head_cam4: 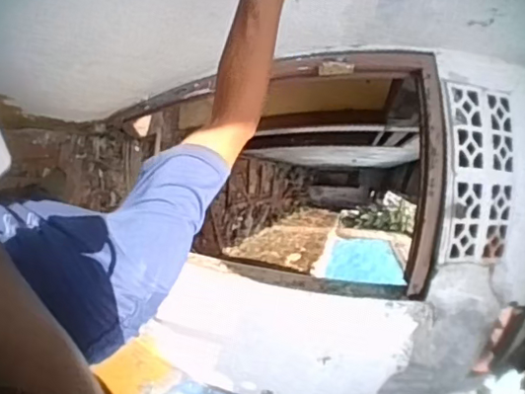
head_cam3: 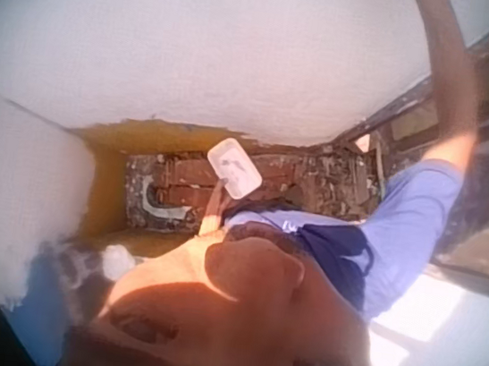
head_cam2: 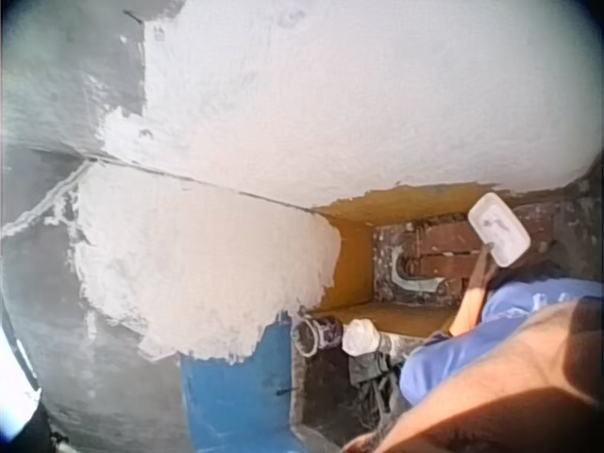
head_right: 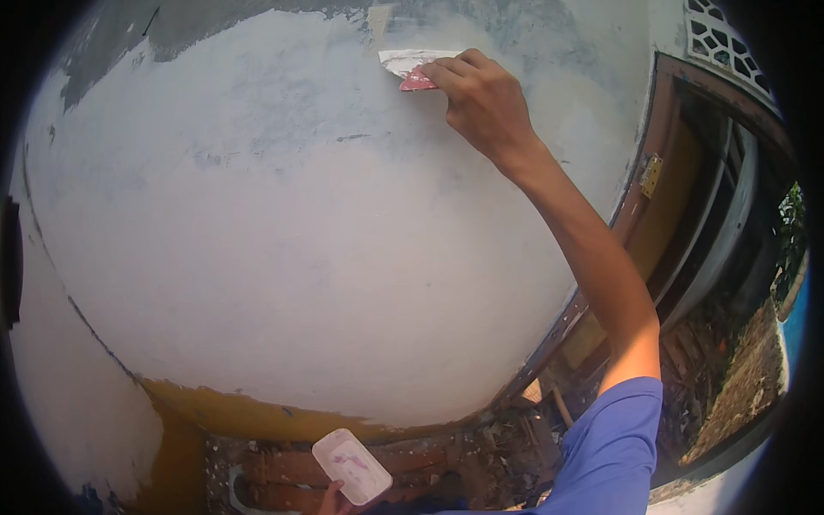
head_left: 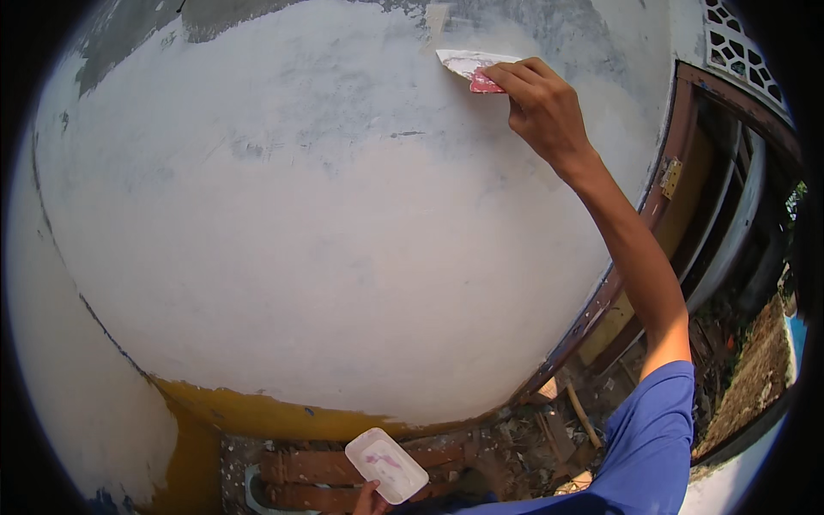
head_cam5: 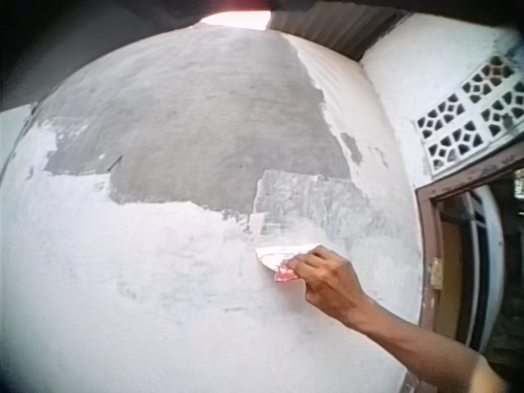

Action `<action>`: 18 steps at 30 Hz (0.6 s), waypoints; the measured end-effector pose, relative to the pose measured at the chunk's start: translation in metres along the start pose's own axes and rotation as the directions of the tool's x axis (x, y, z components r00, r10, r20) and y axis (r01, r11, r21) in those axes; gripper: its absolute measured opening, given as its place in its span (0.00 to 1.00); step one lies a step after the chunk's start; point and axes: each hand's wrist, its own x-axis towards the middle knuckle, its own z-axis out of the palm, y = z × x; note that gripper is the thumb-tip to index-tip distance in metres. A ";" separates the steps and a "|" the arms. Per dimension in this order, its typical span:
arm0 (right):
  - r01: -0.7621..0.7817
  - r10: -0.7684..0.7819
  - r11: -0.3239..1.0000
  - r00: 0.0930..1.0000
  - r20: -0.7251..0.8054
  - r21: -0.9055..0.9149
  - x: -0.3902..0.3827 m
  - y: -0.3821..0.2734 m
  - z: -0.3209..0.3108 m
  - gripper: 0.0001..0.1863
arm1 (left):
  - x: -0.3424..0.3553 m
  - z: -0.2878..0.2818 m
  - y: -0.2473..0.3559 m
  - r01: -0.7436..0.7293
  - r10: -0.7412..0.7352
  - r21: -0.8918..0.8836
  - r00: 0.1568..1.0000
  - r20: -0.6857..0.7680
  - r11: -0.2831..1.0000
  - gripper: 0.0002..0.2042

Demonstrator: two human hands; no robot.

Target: The person applies a white patching compound to a damaged wall using a red putty knife, spreading and smoothing the material over uneven areas.

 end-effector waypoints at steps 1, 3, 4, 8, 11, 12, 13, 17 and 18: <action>-0.009 0.007 0.998 0.999 0.034 0.056 -0.020 -0.016 0.000 0.18 | -0.005 -0.005 -0.004 -0.001 0.001 -0.007 1.000 -0.014 1.000 0.35; -0.064 0.050 0.984 0.995 0.091 0.166 -0.025 -0.024 -0.005 0.18 | -0.003 -0.004 -0.010 -0.003 0.003 -0.022 1.000 -0.015 1.000 0.35; -0.060 0.046 0.982 0.995 0.085 0.177 -0.017 -0.025 -0.002 0.18 | -0.004 -0.005 -0.012 -0.011 0.011 -0.032 1.000 -0.022 0.999 0.35; -0.035 0.039 0.999 0.985 -0.165 0.028 0.024 0.013 0.000 0.17 | -0.001 0.008 -0.028 0.066 -0.066 -0.017 0.998 -0.016 0.998 0.33; 0.079 -0.109 0.978 0.983 -0.149 -0.195 0.020 0.013 0.042 0.13 | -0.004 0.019 -0.024 0.073 -0.071 -0.036 0.997 0.033 0.997 0.32; 0.105 -0.121 0.980 0.988 -0.092 -0.168 0.007 0.000 0.045 0.13 | -0.011 0.026 -0.016 0.060 -0.057 -0.053 0.997 0.058 0.997 0.32; 0.123 -0.132 0.982 0.990 -0.057 -0.144 -0.011 -0.016 0.043 0.13 | -0.016 0.027 -0.015 0.058 -0.055 -0.053 0.997 0.055 0.997 0.32; 0.076 -0.073 0.994 0.997 -0.034 0.079 -0.023 -0.057 0.017 0.14 | -0.029 0.025 -0.016 0.014 -0.015 -0.004 0.997 -0.078 1.000 0.31; 0.074 -0.071 0.993 0.997 -0.032 0.088 -0.012 -0.052 0.007 0.14 | -0.033 0.024 -0.017 0.001 0.000 0.010 0.996 -0.090 1.000 0.30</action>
